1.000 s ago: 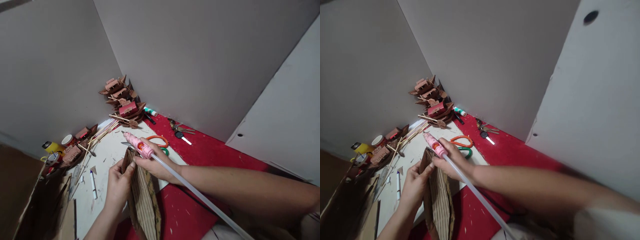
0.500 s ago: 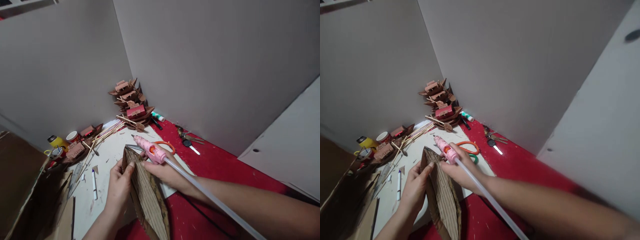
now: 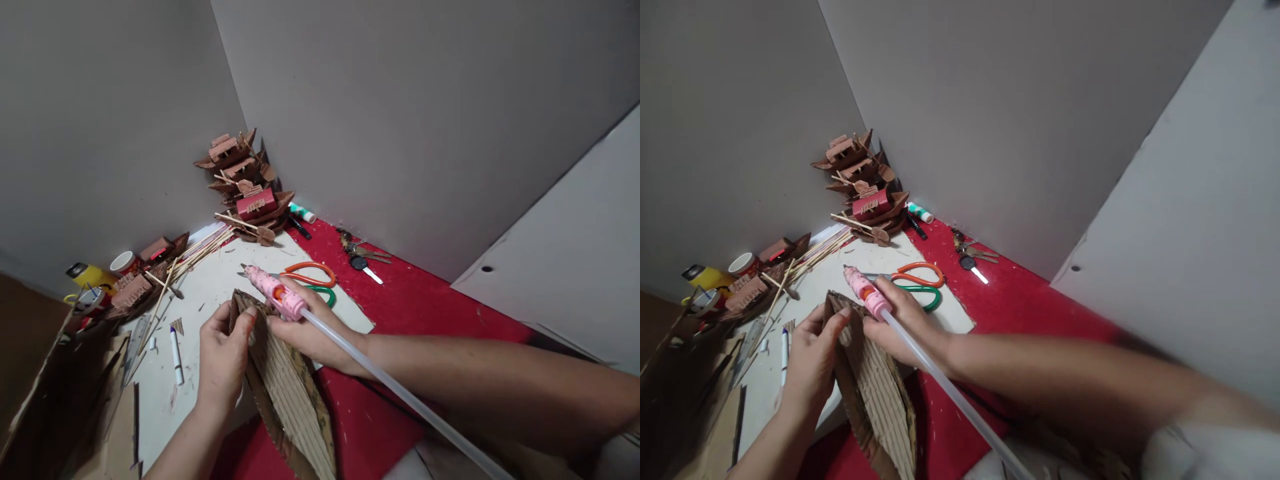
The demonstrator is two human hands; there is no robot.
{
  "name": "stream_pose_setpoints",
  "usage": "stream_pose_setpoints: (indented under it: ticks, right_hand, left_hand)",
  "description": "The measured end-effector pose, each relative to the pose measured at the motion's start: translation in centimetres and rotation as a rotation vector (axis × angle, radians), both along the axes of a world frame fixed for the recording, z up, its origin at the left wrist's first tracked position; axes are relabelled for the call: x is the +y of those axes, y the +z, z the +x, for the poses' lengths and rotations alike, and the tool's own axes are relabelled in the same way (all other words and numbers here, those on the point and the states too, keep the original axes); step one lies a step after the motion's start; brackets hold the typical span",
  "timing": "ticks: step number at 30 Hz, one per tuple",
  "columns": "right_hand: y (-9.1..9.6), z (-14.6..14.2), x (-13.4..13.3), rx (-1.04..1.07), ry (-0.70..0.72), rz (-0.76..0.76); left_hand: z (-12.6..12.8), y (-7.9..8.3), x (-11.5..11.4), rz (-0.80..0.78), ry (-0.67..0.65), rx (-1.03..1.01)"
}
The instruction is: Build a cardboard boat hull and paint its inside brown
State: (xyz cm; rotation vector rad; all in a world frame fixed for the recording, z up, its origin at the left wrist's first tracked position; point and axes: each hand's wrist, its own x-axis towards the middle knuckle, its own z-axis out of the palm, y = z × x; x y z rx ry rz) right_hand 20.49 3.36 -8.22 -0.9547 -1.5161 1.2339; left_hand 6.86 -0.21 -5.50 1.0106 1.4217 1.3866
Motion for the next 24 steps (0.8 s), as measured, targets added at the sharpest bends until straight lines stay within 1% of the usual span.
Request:
stream_pose_setpoints:
  ticks: [8,14,19,24]
  right_hand:
    - [-0.1,0.15,0.08,-0.008,0.028,0.017]
    - [-0.5,-0.23,-0.16,0.014,-0.005,0.029]
    - [-0.33,-0.37,-0.07,0.016,0.004,0.019]
    - [-0.29,-0.55,-0.01,0.04,-0.01,0.011]
  left_hand:
    - [0.24,0.11,-0.04,-0.014,0.048,0.174]
    - [0.53,0.28,-0.05,-0.021,0.085,0.28]
    - [0.51,0.2,-0.09,-0.016,0.062,0.291]
    - [0.27,-0.29,0.06,-0.002,0.03,0.252]
